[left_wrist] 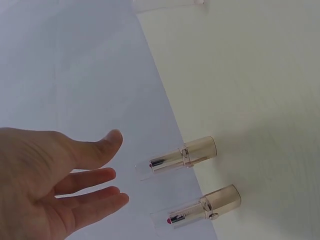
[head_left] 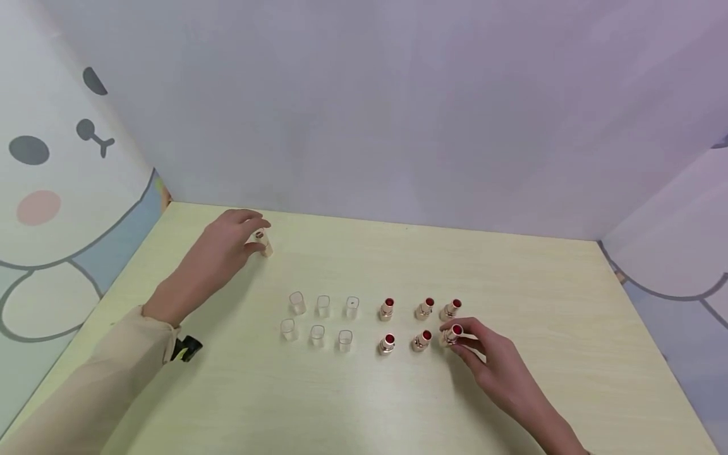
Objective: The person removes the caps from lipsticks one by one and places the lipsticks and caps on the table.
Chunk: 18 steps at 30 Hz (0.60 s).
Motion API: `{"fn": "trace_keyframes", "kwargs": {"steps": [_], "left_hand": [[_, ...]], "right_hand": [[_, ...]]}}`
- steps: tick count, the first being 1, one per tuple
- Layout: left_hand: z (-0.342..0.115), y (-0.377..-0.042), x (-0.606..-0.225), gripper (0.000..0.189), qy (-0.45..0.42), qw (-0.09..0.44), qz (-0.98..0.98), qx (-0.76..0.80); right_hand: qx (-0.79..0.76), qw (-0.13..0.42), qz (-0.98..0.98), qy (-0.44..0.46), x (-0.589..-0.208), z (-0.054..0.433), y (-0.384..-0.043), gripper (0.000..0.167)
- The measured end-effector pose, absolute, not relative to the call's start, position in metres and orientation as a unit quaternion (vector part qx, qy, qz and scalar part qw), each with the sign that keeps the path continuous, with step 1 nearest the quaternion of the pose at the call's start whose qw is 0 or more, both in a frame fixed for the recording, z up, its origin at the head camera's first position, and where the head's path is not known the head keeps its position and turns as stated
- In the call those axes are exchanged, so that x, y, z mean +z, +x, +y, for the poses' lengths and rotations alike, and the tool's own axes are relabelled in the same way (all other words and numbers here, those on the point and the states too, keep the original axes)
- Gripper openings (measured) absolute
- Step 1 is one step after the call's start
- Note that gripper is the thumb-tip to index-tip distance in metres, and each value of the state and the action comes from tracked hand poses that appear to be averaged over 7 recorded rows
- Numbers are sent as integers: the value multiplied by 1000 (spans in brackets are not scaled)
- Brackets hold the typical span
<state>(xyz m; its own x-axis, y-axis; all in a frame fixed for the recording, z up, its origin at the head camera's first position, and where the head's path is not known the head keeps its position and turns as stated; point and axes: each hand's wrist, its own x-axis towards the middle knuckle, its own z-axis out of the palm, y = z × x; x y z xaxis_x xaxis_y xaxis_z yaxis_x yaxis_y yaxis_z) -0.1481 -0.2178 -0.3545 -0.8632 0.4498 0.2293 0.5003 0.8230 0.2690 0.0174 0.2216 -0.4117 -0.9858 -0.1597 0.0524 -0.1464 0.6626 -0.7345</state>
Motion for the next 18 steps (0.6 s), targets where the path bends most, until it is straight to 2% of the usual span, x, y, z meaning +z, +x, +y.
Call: {"fn": "trace_keyframes", "kwargs": {"steps": [8, 18], "left_hand": [[-218, -160, -367, 38, -233, 15, -961, -147], [-221, -163, -379, 32, -240, 27, -957, -160]], "right_hand": [[-402, 40, 912, -68, -413, 222, 16, 39], [-399, 63, 913, -62, -416, 223, 16, 38]]}}
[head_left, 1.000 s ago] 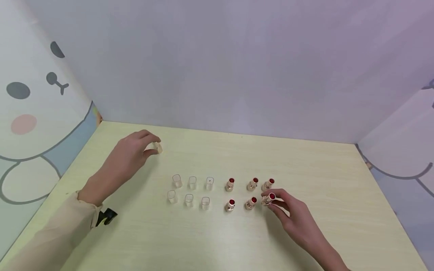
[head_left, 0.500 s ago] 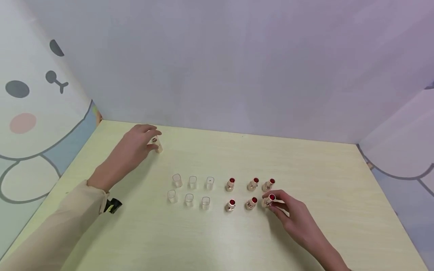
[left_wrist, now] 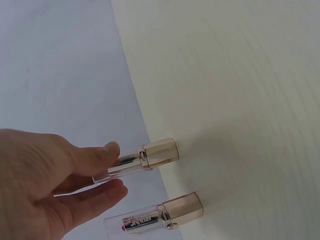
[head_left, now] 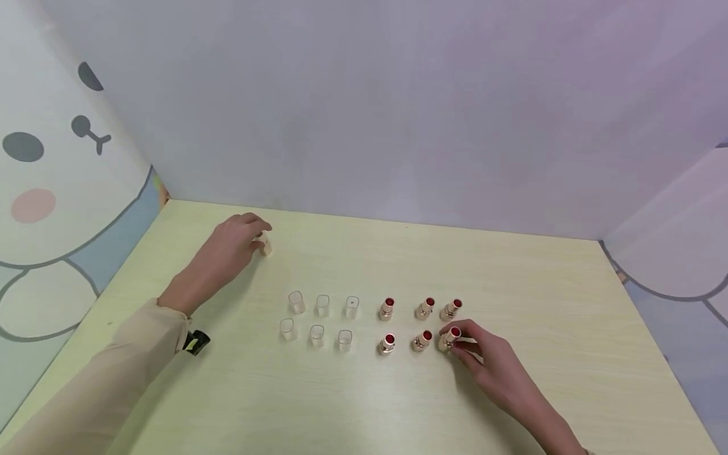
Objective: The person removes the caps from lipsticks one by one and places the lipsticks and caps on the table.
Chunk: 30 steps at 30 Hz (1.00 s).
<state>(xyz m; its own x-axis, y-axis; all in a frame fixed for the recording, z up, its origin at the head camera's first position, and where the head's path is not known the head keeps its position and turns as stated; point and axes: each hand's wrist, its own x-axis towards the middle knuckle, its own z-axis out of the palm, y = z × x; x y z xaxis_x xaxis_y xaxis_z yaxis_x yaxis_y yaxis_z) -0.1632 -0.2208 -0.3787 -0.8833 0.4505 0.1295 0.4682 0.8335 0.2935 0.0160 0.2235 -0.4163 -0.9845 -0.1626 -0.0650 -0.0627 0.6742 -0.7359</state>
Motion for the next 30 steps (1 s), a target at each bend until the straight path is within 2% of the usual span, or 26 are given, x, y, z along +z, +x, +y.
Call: {"fn": "trace_keyframes", "kwargs": {"steps": [11, 25, 30], "left_hand": [[-221, -162, -382, 26, -245, 43, -953, -173], [-218, -149, -367, 20, -227, 67, -950, -205], [-216, -140, -363, 19, -231, 99, -945, -211]], "right_hand": [[-405, 71, 909, -66, -420, 226, 16, 39], [-399, 79, 912, -62, -423, 229, 14, 43], [-391, 59, 915, -81, -424, 230, 15, 49]]}}
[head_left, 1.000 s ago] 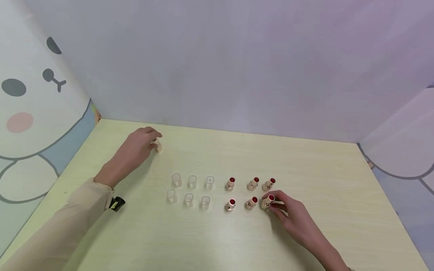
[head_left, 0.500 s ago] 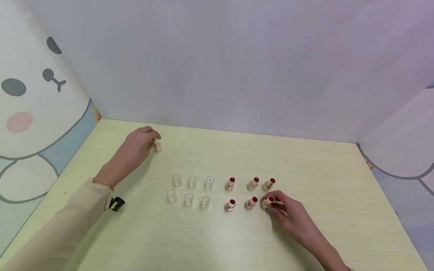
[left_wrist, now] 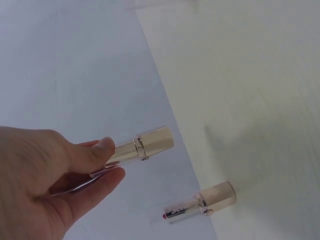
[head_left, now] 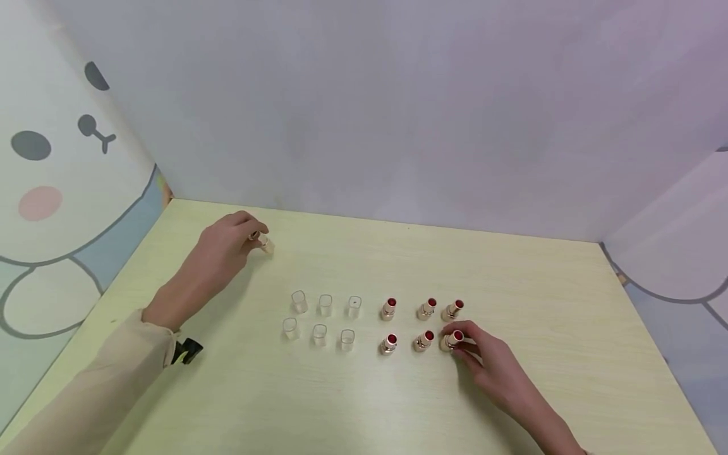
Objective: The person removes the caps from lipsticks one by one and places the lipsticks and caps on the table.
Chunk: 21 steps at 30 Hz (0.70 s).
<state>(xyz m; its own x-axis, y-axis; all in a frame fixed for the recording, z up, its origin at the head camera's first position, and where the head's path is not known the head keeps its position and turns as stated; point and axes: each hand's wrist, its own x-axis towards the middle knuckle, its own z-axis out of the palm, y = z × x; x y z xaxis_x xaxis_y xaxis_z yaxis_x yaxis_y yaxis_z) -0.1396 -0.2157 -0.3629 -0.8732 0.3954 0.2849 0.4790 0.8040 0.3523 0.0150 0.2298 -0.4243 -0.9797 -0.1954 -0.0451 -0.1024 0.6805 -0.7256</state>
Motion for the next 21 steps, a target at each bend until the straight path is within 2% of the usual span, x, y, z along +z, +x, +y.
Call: {"fn": "trace_keyframes", "kwargs": {"steps": [6, 21], "left_hand": [[-209, -124, -355, 21, -241, 151, -933, -220], [-182, -83, -344, 27, -280, 208, -907, -236]], "right_hand": [[-350, 9, 929, -120, -418, 230, 19, 56], [-309, -30, 940, -140, -393, 228, 19, 49]]}}
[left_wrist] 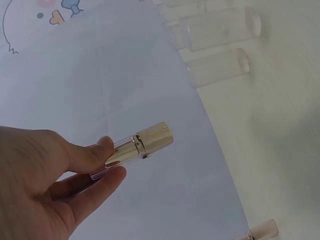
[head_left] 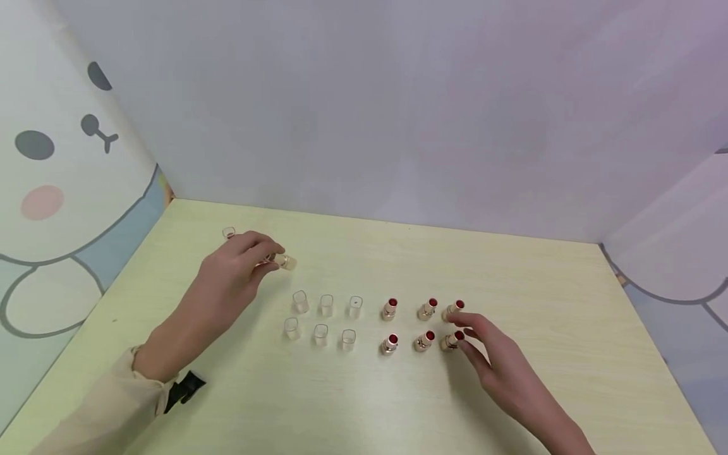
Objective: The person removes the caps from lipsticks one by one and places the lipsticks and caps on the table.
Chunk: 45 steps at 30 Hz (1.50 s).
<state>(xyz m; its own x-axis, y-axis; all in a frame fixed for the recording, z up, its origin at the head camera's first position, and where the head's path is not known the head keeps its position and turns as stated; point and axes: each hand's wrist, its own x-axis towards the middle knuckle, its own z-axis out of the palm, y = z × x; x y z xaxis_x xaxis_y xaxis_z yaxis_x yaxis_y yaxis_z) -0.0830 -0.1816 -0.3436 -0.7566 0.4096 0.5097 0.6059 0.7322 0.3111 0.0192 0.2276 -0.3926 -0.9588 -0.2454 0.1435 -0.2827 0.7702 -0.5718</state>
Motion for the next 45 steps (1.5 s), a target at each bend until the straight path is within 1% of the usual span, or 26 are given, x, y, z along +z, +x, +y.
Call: {"fn": "trace_keyframes", "kwargs": {"steps": [7, 13, 18, 22, 27, 33, 36, 40, 45], "left_hand": [[-165, -70, -339, 29, -307, 223, -891, -248], [-152, -63, -337, 31, -329, 229, -876, -267], [-143, -55, -334, 32, -337, 197, -860, -328], [-134, -47, -331, 31, -346, 159, -845, -376], [-124, -40, -329, 31, -349, 127, -826, -425], [-112, -34, -329, 34, -367, 115, -797, -466], [-107, -32, -329, 36, -378, 109, -777, -492], [-99, -30, -330, 34, -393, 106, -754, -516], [-93, -30, -333, 32, -406, 110, -741, -523]], "right_hand": [[337, 35, -932, 125, -385, 223, 15, 47], [367, 50, -922, 112, -378, 216, 12, 52], [384, 72, -912, 123, -375, 206, 6, 54], [402, 61, -905, 125, -372, 195, 3, 53], [414, 47, -897, 147, -368, 179, 2, 56], [419, 47, -888, 185, -363, 167, -1, 58], [439, 34, -875, 200, -361, 161, -1, 56], [475, 19, -852, 218, -361, 155, 0, 51], [494, 28, -838, 229, -360, 151, 2, 44]]}}
